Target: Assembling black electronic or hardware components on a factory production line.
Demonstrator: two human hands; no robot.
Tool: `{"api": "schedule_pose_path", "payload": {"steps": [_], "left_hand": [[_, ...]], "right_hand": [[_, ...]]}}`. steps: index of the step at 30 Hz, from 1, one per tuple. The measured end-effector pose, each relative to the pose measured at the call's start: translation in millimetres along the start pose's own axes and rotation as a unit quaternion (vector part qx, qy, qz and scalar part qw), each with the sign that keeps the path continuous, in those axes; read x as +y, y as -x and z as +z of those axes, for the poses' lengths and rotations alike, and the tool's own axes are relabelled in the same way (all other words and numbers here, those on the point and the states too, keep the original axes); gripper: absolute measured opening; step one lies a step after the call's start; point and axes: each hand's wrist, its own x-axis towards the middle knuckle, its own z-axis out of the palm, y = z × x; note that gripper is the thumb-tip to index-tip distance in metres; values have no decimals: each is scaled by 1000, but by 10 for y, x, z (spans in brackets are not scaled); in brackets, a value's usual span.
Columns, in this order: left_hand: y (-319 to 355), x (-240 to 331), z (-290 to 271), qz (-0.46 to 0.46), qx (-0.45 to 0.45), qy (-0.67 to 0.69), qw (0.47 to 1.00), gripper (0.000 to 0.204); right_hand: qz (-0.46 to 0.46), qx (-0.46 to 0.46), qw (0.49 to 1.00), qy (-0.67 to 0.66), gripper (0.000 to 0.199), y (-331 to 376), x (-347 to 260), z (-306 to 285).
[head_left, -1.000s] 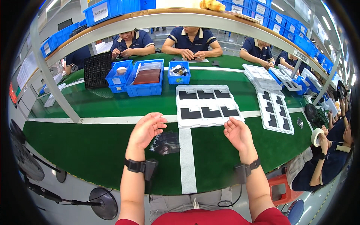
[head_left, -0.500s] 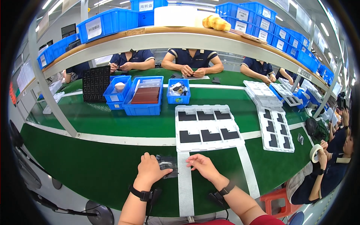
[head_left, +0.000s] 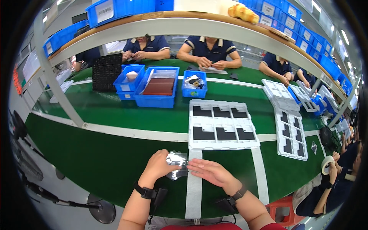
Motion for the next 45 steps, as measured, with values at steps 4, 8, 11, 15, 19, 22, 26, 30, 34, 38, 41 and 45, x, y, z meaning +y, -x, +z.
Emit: {"api": "schedule_pose_path", "payload": {"steps": [4, 8, 11, 15, 19, 22, 26, 30, 34, 38, 41, 45], "left_hand": [[23, -123, 40, 34, -65, 125, 990, 38], [-16, -177, 94, 33, -140, 325, 935, 25], [-43, -82, 110, 30, -168, 444, 879, 21], [-33, 28, 147, 52, -152, 470, 868, 17], [-39, 77, 317, 23, -112, 533, 839, 13], [-21, 135, 325, -42, -156, 585, 795, 13], [8, 136, 378, -48, -174, 587, 789, 24], [-33, 104, 367, -73, -97, 588, 800, 19], [-23, 159, 342, -89, -66, 602, 791, 18], [10, 275, 436, -58, -46, 594, 801, 19], [6, 301, 555, -31, 19, 602, 798, 19], [75, 325, 545, -44, 46, 678, 733, 17]], "right_hand": [[1, 18, 1000, -21, 48, 1, 11, 6], [-5, 66, 996, 66, 45, 12, 45, 43], [-104, 154, 930, 317, 47, 9, 130, -36], [-222, 217, 847, 431, 49, 5, 97, 28], [-142, 203, 923, 294, 20, -53, 97, 2], [-119, 242, 924, 271, 12, -24, 41, 7], [-131, 274, 929, 209, 11, -29, 40, 6], [-180, 292, 924, 170, 12, -37, 11, 13], [-159, 300, 914, 221, 15, -58, 22, 37], [-241, 285, 870, 323, 20, -133, 216, -180], [-261, 308, 814, 418, 17, -133, 201, -184], [-226, 303, 871, 313, 18, -151, 178, 83]]}}
